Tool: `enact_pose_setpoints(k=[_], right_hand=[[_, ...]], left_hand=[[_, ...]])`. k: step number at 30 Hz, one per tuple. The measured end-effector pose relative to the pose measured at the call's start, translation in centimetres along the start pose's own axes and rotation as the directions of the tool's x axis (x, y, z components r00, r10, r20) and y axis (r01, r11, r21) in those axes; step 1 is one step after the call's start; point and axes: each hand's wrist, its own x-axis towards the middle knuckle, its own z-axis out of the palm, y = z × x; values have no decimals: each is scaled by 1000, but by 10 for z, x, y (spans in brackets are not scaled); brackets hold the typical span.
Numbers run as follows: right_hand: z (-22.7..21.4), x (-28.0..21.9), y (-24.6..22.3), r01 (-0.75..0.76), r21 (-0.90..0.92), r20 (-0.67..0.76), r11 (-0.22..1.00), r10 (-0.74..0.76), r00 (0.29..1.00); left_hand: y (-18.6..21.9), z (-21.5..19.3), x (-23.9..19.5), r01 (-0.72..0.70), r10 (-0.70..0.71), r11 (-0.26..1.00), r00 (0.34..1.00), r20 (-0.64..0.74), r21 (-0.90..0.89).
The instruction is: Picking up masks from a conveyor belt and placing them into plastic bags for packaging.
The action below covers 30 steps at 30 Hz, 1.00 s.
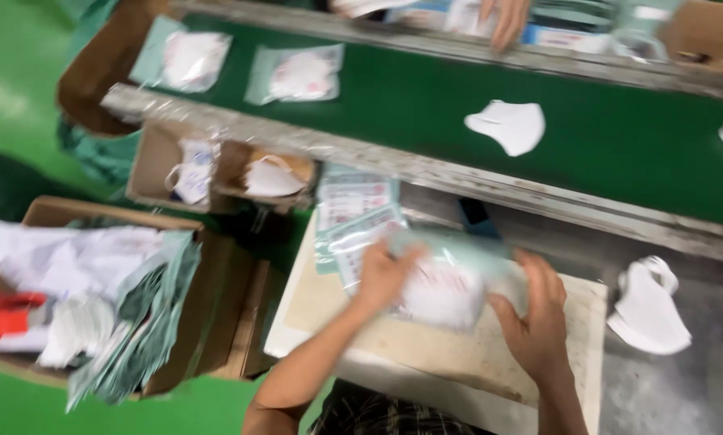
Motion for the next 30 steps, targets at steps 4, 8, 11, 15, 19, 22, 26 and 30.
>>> enact_pose_setpoints(k=[4,8,11,15,19,22,26,30], right_hand=[[10,-11,39,-121,174,-133,977,145,980],[41,-23,70,-288,261,-78,921,318,945],[72,-39,101,-335,247,-91,909,366,926],[102,-51,126,-285,179,-205,942,319,925],[119,-58,137,-279,-14,-283,960,264,922],[124,-86,162,-239,-98,-286,966,203,937],[121,-145,190,-200,-147,-266,969,156,951],[120,-196,201,-176,-167,-255,970,130,958]], left_hand=[[17,-47,70,-45,-131,910,912,-389,-411],[31,-101,128,-388,-33,535,878,-478,-750],[20,-95,134,-429,318,903,604,-731,38],[-13,-13,112,-391,411,904,686,-600,171],[-31,97,65,-608,599,794,783,-169,-2],[-25,155,20,-726,736,677,669,104,-115],[66,153,-25,-834,444,456,516,732,312],[51,173,-33,-840,271,323,523,808,435]])
